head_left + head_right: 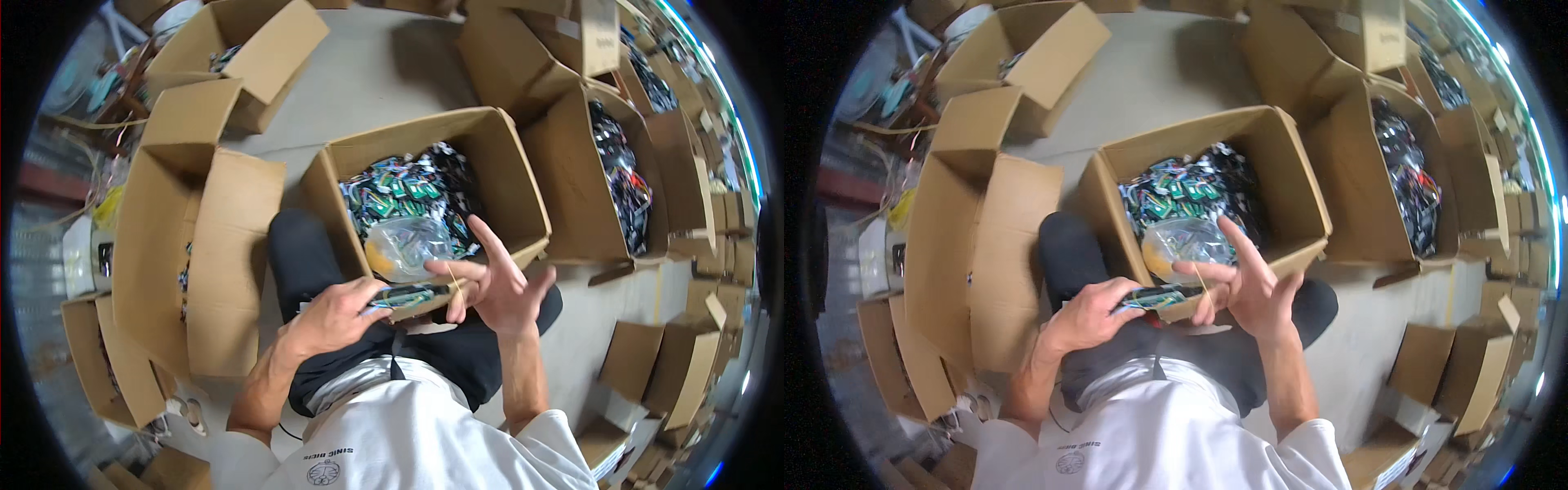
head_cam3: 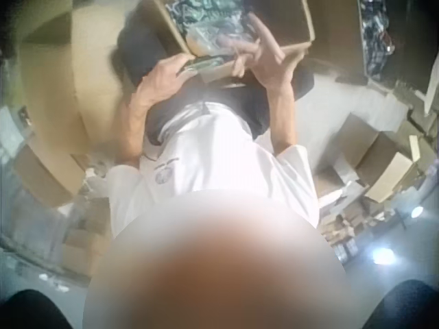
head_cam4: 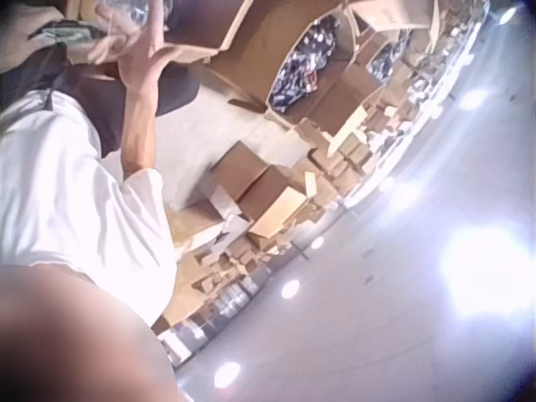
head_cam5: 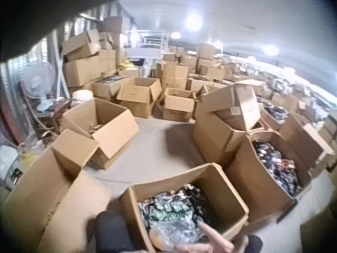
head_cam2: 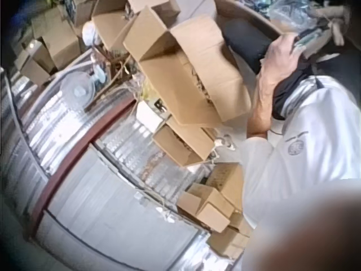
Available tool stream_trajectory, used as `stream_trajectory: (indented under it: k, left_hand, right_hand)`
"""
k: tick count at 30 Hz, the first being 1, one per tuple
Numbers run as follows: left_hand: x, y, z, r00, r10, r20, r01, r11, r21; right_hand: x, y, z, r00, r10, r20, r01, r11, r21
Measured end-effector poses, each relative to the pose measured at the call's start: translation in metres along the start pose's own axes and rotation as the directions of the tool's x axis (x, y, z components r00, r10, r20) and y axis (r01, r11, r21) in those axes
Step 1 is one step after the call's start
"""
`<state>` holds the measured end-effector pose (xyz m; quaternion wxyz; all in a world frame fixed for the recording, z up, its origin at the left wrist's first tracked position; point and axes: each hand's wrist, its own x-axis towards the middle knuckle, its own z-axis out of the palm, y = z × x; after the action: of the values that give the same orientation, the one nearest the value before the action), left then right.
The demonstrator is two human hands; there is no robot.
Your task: The person sorts through green circuit boards by hand, then packages them into smaller plastic bags or cardboard boxes.
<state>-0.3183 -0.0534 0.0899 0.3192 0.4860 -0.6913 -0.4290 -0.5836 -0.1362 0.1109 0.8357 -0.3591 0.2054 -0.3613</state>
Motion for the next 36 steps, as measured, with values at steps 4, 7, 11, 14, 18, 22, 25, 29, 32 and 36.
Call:
stream_trajectory:
  k: [4,7,11,14,18,22,25,29,32,36]
  left_hand:
    - [-0.009,-0.001,0.002,0.987,-0.158,-0.035,0.161,0.983,0.087]
    - [-0.019,-0.006,0.0,0.937,-0.21,-0.28,0.125,0.948,-0.293]
    - [-0.054,-0.007,-0.021,0.855,-0.461,-0.237,0.093,0.586,-0.805]
    - [-0.079,-0.053,-0.103,0.379,-0.653,-0.656,-0.413,0.515,-0.751]
    - [-0.162,-0.239,-0.208,0.058,-0.609,-0.791,0.213,0.782,-0.586]
    - [-0.365,-0.366,-0.264,-0.131,-0.87,-0.475,0.03,0.475,-0.879]
    - [-0.32,-0.384,-0.262,-0.306,-0.896,-0.321,0.497,0.137,-0.857]
    - [-0.136,-0.272,-0.234,0.085,-0.53,-0.844,0.372,0.803,-0.466]
    - [-0.042,-0.141,-0.19,0.179,-0.29,-0.94,0.574,0.807,-0.14]
    - [0.023,-0.084,-0.067,0.717,-0.065,-0.694,0.45,0.803,0.39]
  right_hand:
    - [0.005,-0.008,0.038,0.978,0.015,0.207,0.128,0.74,-0.66]
    - [0.018,-0.009,0.049,0.892,0.113,0.439,0.392,0.29,-0.873]
    - [0.05,0.011,0.072,0.845,-0.014,0.534,0.517,0.273,-0.811]
    - [0.066,0.011,0.056,0.914,0.027,0.404,0.388,0.231,-0.892]
    - [0.076,0.006,0.004,0.986,0.079,-0.143,-0.16,0.281,-0.946]
    - [0.146,0.046,-0.082,0.896,0.22,-0.385,-0.443,0.386,-0.809]
    - [0.141,0.057,-0.17,0.855,0.231,-0.464,-0.502,0.146,-0.853]
    - [0.139,0.086,-0.26,0.776,0.294,-0.558,-0.492,-0.271,-0.827]
    - [0.178,0.137,-0.298,0.847,0.127,-0.516,-0.481,-0.231,-0.846]
    - [0.219,0.199,-0.341,0.899,-0.062,-0.433,-0.416,-0.428,-0.802]
